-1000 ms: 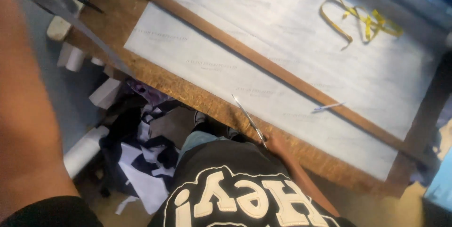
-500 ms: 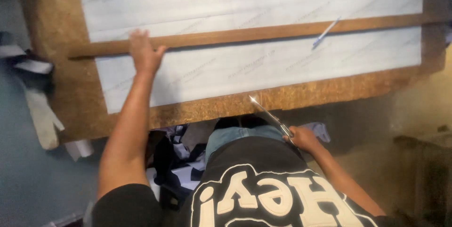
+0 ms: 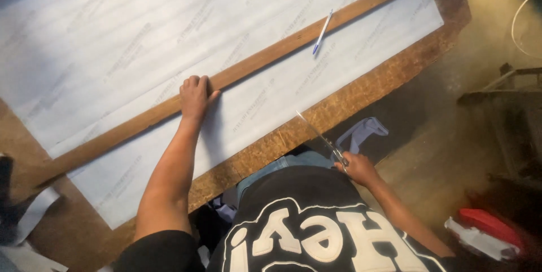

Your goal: The person uses shears to cut a large sheet of white fabric laid on a wooden workbench. They trim the edges along the length of the fabric, then lift and reposition the sheet to continue cutting the remaining sections.

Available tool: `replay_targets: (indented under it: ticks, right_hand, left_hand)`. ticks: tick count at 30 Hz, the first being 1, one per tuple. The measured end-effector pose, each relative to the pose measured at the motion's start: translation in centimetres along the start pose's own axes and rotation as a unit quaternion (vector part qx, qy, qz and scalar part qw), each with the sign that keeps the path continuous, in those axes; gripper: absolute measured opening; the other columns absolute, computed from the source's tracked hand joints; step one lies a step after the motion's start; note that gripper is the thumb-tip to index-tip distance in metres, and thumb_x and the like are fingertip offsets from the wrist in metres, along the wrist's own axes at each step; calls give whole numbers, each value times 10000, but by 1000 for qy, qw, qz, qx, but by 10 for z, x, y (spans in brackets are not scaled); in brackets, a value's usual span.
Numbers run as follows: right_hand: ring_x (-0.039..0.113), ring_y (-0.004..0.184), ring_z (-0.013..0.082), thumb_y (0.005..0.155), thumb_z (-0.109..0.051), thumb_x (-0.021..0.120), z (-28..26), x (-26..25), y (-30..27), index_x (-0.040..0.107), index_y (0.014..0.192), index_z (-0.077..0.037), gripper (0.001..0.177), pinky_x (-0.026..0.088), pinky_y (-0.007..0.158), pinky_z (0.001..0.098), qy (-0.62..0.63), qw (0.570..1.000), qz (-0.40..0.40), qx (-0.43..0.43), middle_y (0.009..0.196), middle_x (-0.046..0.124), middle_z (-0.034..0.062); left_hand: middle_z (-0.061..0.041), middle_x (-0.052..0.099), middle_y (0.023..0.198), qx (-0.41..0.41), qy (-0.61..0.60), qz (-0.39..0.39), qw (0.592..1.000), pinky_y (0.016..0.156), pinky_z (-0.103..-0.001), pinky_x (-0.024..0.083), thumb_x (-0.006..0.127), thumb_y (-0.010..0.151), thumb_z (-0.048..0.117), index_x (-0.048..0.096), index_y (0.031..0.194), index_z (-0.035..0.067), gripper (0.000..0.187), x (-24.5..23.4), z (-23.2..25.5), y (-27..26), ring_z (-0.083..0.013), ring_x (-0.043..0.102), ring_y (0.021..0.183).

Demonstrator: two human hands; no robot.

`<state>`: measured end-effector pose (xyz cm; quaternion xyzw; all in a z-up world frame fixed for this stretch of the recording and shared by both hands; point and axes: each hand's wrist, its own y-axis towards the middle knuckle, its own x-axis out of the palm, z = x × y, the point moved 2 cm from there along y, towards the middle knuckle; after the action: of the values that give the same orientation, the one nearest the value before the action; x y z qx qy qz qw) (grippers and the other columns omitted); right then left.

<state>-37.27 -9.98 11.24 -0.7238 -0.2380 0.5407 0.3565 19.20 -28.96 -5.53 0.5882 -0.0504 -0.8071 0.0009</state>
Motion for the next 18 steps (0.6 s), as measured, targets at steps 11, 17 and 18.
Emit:
replay_targets:
  ticks: [11, 17, 18]
  right_hand:
    - [765, 1016, 415, 882, -636, 738, -34, -32, 111, 718, 993, -211, 439, 604, 900, 535, -7, 1000, -14, -21, 934, 793, 167]
    - [775, 1049, 377, 930, -675, 644, -97, -75, 160, 693, 1017, -219, 467, 608, 937, 493, -70, 992, -91, -54, 979, 816, 133]
    - [778, 1031, 372, 932, -683, 638, -105, -78, 172, 679, 1013, -233, 459, 613, 922, 492, -85, 990, -88, -75, 963, 808, 125]
  left_hand:
    - [-169, 641, 1218, 43, -14, 38, 998, 1005, -504, 500, 849, 899, 516, 706, 1397, 125, 649, -28, -79, 85, -390, 636, 1146]
    - [-177, 667, 1195, 31, -7, 44, 999, 998, -504, 512, 909, 887, 446, 746, 1362, 95, 613, -63, -139, 157, -383, 670, 1124]
    - [-176, 674, 1211, 25, 5, 44, 999, 1003, -490, 514, 911, 895, 445, 751, 1372, 94, 613, -67, -150, 170, -375, 674, 1138]
